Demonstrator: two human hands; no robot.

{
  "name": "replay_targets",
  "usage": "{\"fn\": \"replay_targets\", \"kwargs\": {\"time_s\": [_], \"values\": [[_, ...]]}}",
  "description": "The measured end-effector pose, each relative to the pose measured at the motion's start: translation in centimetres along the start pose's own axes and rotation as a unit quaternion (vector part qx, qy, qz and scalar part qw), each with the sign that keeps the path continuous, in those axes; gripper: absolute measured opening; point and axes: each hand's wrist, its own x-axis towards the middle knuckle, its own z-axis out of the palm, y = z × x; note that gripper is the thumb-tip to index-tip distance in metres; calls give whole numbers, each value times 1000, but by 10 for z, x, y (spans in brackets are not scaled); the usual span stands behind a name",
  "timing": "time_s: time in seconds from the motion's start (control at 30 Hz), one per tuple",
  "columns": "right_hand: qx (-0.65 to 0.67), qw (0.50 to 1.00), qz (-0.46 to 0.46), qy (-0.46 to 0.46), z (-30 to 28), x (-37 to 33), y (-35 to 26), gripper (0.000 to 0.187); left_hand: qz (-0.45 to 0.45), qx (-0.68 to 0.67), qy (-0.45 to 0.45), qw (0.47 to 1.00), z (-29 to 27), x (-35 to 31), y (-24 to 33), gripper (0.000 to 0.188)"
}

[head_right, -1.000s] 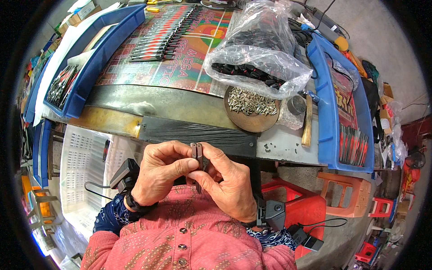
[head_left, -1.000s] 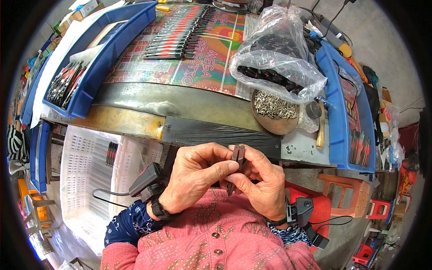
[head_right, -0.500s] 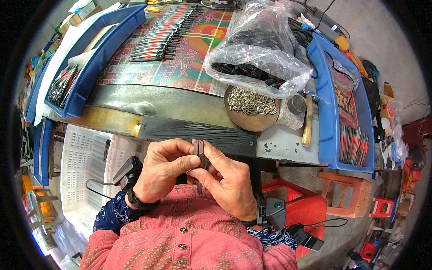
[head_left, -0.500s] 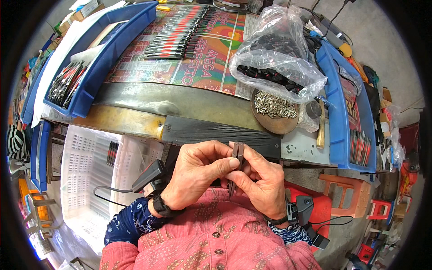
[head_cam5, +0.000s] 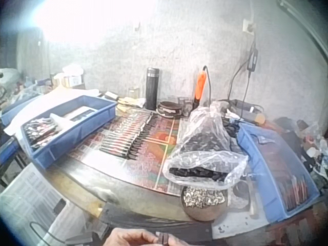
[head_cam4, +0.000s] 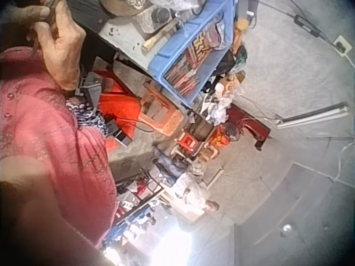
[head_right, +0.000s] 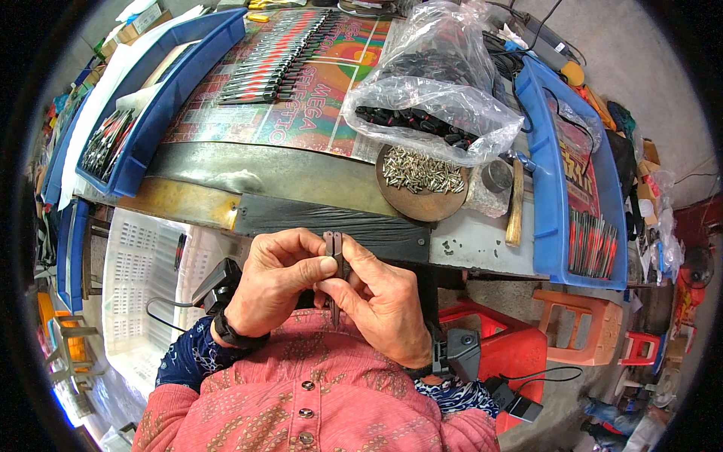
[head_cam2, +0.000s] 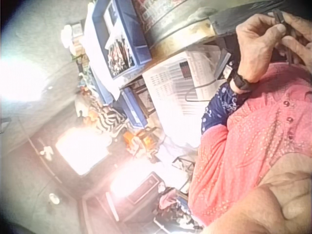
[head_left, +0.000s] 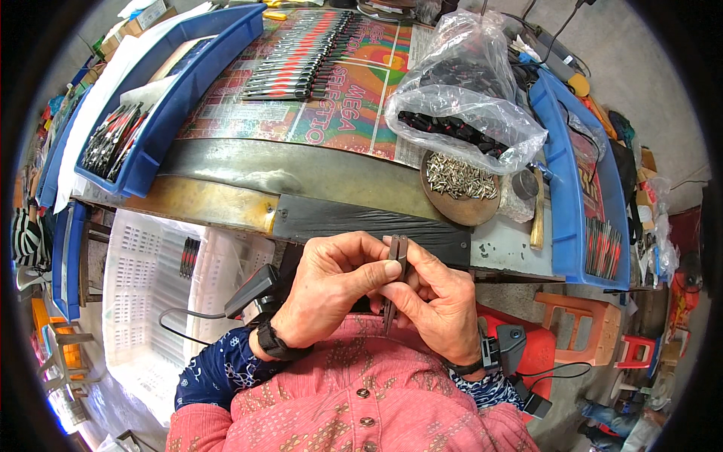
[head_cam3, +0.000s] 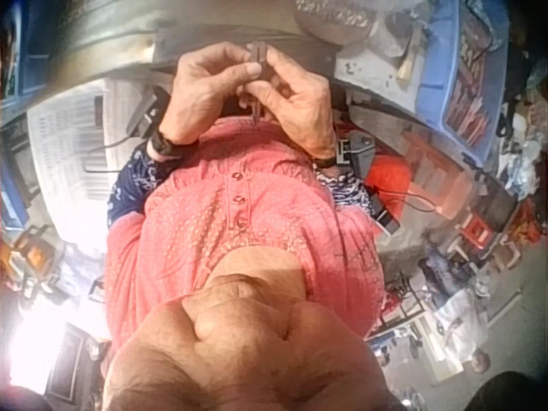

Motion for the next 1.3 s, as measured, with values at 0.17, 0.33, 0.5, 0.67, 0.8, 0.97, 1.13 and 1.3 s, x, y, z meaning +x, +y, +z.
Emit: {"fn": "replay_targets", "kwargs": {"time_s": [0.17,0.33,0.5,0.67,0.8,0.97,1.13,1.3], "values": [[-3,1000,-3,3,0,0,-1,58,1,-9,2,1000,1,0,0,11],[7,1000,-8,-4,-2,1,0,57,-11,-14,5,1000,1,0,0,12],[12,1000,2,-6,-2,1,-1,56,-16,-15,3,1000,2,1,0,12],[0,1000,4,-11,-4,5,-5,54,-20,11,13,1000,3,4,3,13],[5,999,-32,-5,-5,14,-10,49,18,6,0,1000,5,9,12,10],[22,998,-51,0,-10,33,-21,50,57,61,0,996,6,20,32,12],[34,997,-73,11,-14,55,-33,47,103,68,-4,992,9,35,49,11],[35,993,-110,6,-16,71,-38,38,133,75,-15,988,8,47,59,10]]}}
